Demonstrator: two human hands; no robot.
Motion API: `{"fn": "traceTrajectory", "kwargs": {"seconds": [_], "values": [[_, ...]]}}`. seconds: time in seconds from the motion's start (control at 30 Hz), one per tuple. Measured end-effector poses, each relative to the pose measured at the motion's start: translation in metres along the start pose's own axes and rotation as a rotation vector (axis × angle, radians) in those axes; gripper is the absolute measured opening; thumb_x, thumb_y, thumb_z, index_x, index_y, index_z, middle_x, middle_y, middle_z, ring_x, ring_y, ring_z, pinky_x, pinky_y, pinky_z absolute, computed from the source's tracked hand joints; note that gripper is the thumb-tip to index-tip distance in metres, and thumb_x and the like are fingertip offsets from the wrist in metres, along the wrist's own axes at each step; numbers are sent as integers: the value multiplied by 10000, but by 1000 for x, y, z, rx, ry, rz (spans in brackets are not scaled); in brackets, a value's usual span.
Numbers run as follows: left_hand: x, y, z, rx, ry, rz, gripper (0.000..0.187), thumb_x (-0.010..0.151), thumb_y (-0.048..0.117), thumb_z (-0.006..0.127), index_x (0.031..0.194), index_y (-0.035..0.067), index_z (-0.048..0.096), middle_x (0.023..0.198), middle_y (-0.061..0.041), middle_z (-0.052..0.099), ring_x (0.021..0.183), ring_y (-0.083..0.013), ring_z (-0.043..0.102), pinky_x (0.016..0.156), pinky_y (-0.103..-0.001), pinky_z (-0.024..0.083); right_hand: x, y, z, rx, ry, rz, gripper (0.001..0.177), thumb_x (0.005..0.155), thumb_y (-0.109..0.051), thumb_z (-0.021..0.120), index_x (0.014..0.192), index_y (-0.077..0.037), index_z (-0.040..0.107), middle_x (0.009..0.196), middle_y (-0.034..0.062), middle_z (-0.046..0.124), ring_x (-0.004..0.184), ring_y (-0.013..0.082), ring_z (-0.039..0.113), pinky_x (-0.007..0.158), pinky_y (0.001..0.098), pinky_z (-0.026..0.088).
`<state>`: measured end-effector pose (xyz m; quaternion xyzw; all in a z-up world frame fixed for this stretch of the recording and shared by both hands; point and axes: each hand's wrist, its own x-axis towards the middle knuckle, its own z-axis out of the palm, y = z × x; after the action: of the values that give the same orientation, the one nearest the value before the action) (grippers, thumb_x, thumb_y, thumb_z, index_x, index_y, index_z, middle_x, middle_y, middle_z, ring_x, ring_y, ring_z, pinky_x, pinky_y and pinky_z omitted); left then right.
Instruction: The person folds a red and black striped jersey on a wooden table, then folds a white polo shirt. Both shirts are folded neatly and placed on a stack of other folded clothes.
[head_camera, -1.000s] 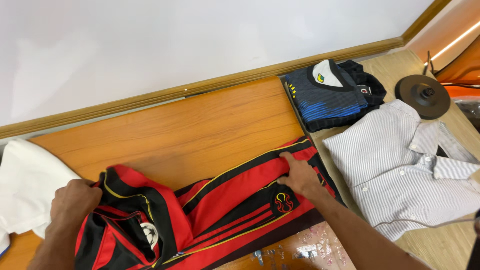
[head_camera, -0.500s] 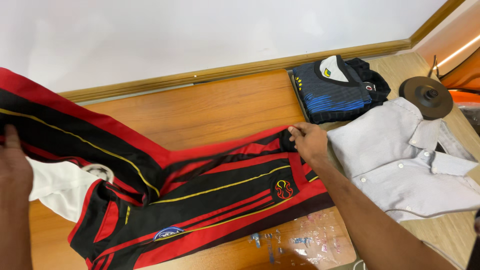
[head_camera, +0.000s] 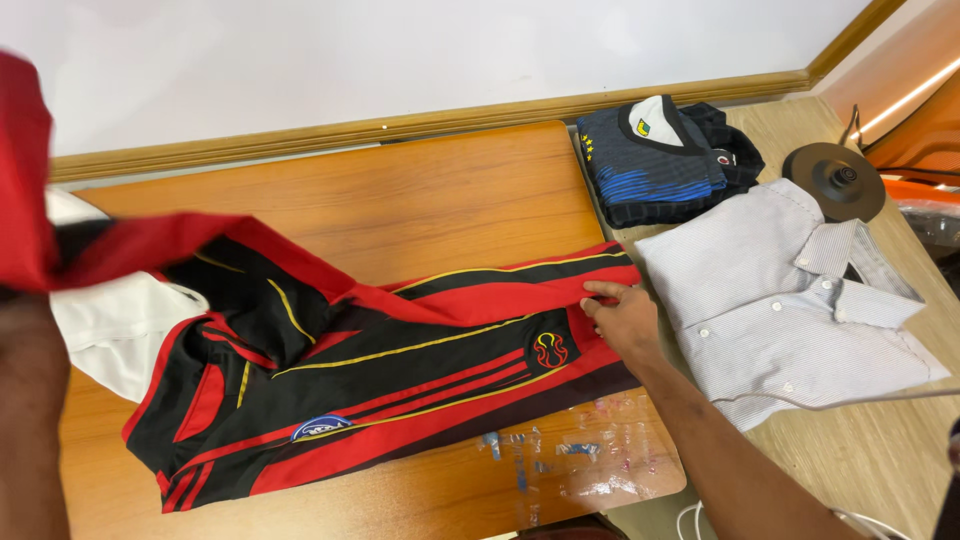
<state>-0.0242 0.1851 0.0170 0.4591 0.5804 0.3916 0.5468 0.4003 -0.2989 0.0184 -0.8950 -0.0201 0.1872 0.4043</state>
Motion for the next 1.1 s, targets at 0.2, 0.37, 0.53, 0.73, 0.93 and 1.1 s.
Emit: {"fn": "traceTrajectory", "kwargs": {"seconds": [0.2, 0.37, 0.53, 0.73, 0.93, 1.1], "values": [[-42, -14, -25, 9, 23, 105, 226, 950, 57, 580, 1108, -67, 682, 933, -27, 622, 816, -148, 536, 721, -305, 417, -1, 12, 4, -99, -56, -120, 307, 848, -168, 792, 1140, -82, 749, 848, 82, 783, 702, 160, 723, 624, 317, 587], [-116, -10, 2, 495, -342, 220, 245, 923, 101, 614, 1026, -84, 738, 752, -82, 621, 734, -173, 535, 668, -356, 422, -27, -26, 37, -80, -70, -440, 193, 841, -150, 799, 1015, -71, 777, 876, 77, 784, 753, 171, 746, 716, 332, 596], [-181, 13, 80, 956, -666, 629, 324, 798, 165, 697, 1093, 64, 783, 696, -151, 741, 737, -303, 706, 1252, -492, 232, -93, -97, 77, 74, -571, -564, 608, 726, -53, 817, 1301, -137, 636, 1251, 65, 697, 1072, 205, 691, 845, 377, 608], [-219, 53, 113, 901, -941, 606, 275, 845, 105, 664, 1096, 40, 755, 734, -188, 751, 665, -354, 715, 1301, -395, 315, -139, -142, 101, -91, -885, -1024, 799, 572, -47, 889, 1328, -32, 628, 1510, 131, 538, 1453, 364, 419, 1175, 443, 362], [-199, 51, 99, 702, -1097, 433, 349, 764, 112, 787, 1072, 4, 667, 980, -158, 789, 982, -302, 768, 871, -411, 586, -128, -140, 97, -308, -835, -829, 496, 704, -285, 880, 1083, -3, 725, 1036, 179, 740, 1019, 342, 714, 894, 405, 561], [-151, 25, 84, 1175, -1035, 732, 379, 712, 105, 814, 1077, 78, 715, 1035, -127, 756, 1043, -353, 688, 910, -447, 534, -118, -138, 78, -129, -873, -684, 374, 790, -319, 843, 858, 17, 692, 725, 117, 653, 694, 189, 605, 642, 363, 509]]}}
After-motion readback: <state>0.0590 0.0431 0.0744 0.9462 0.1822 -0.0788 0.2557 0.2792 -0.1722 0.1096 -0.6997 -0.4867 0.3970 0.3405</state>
